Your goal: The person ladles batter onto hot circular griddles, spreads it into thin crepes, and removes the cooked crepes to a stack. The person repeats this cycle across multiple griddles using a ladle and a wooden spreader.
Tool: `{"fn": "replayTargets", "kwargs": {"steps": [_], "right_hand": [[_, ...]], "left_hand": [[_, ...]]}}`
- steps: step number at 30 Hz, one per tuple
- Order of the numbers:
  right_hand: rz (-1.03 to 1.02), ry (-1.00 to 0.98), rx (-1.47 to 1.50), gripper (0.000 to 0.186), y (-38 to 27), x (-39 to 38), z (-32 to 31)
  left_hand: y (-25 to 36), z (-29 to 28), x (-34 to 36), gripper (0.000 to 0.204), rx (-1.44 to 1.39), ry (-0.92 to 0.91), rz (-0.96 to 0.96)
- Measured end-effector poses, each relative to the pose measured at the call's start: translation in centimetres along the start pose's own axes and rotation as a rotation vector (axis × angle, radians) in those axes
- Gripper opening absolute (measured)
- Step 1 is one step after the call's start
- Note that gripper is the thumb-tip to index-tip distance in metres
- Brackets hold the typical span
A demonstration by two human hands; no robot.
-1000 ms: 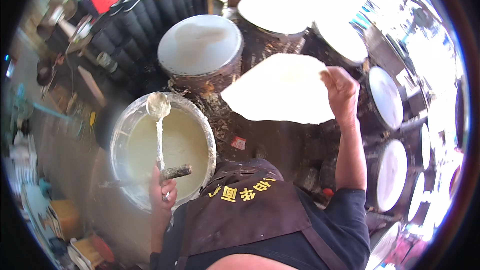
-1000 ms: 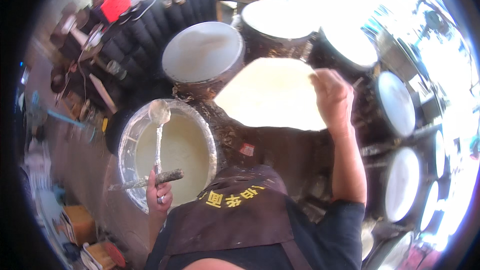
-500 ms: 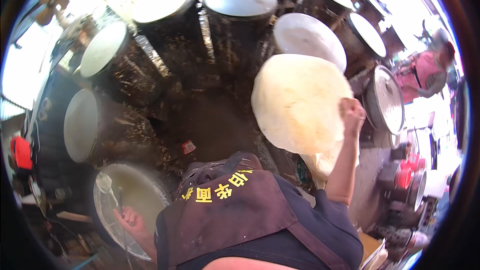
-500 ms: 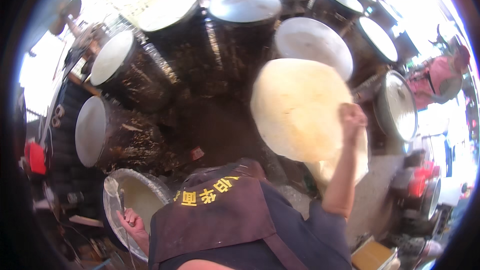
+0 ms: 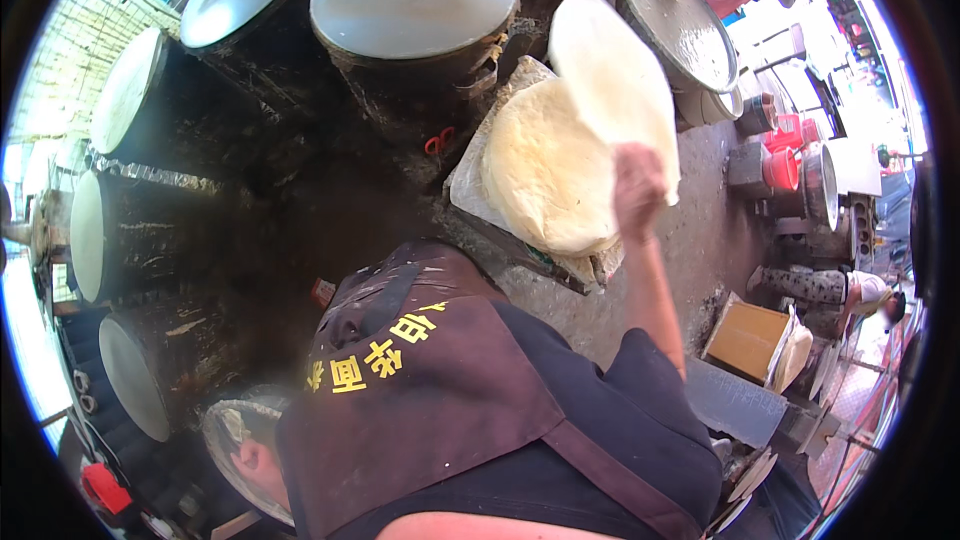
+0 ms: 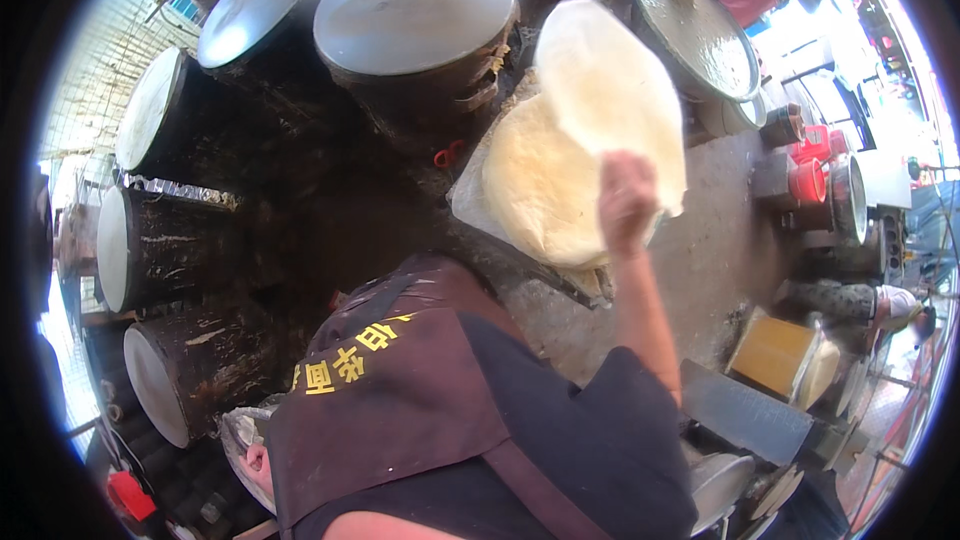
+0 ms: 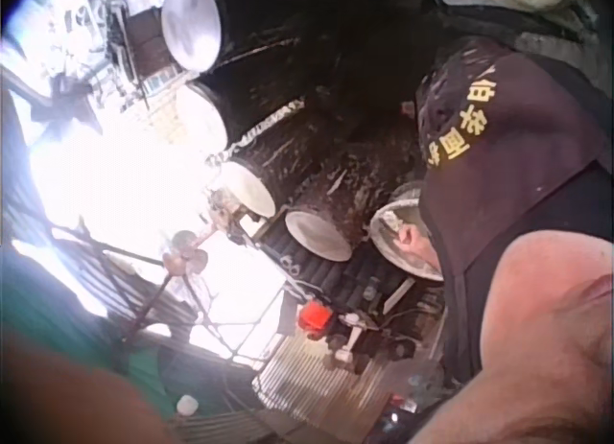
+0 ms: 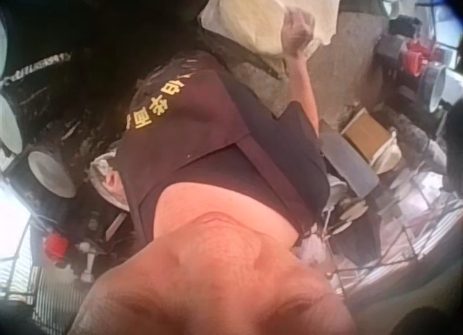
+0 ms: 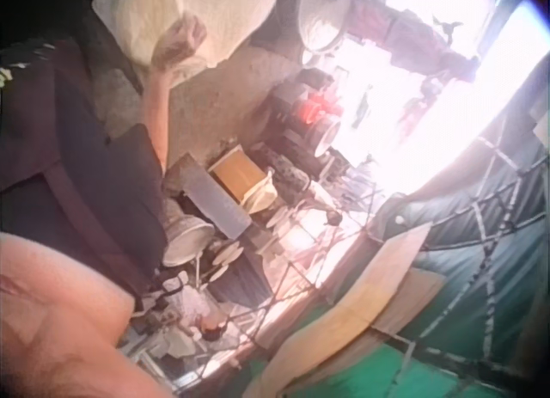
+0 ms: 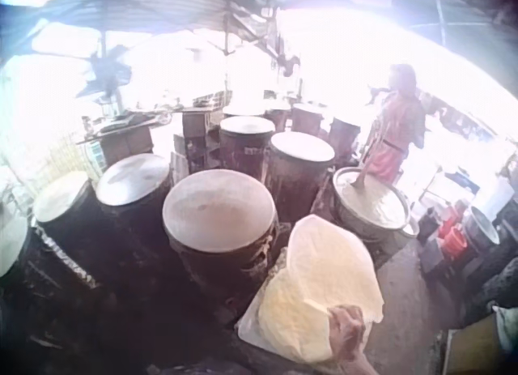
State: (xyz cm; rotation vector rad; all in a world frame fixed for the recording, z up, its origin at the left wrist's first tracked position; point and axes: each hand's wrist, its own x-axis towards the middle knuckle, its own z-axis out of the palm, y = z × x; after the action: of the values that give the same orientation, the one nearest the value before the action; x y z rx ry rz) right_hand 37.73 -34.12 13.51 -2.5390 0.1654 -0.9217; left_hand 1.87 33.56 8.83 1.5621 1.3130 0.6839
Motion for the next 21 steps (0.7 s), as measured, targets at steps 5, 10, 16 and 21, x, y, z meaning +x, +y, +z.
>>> {"fn": "replayTargets", "kwargs": {"steps": [5, 10, 16, 21], "right_hand": [[0.123, -0.185, -0.081, 0.013, 3.9, -13.7, 9.0], [0.141, -0.147, -0.102, 0.014, 2.4, -13.7, 9.7], [0.214, -0.324, -0.18, 0.016, 1.8, -16.0, 11.2], [0.155, -0.441, -0.21, 0.027, 0.9, -17.2, 10.8]], "left_hand": [[2.1, 2.0, -0.9, 0.032, -0.452, 0.021, -0.363], [2.1, 2.3, -0.9, 0.024, -0.602, -0.029, -0.496], [2.5, 1.4, -1.6, 0.023, -0.771, -0.04, -0.623], [1.6, -1.4, -3.8, 0.03, -1.035, -0.049, -0.763]]}}
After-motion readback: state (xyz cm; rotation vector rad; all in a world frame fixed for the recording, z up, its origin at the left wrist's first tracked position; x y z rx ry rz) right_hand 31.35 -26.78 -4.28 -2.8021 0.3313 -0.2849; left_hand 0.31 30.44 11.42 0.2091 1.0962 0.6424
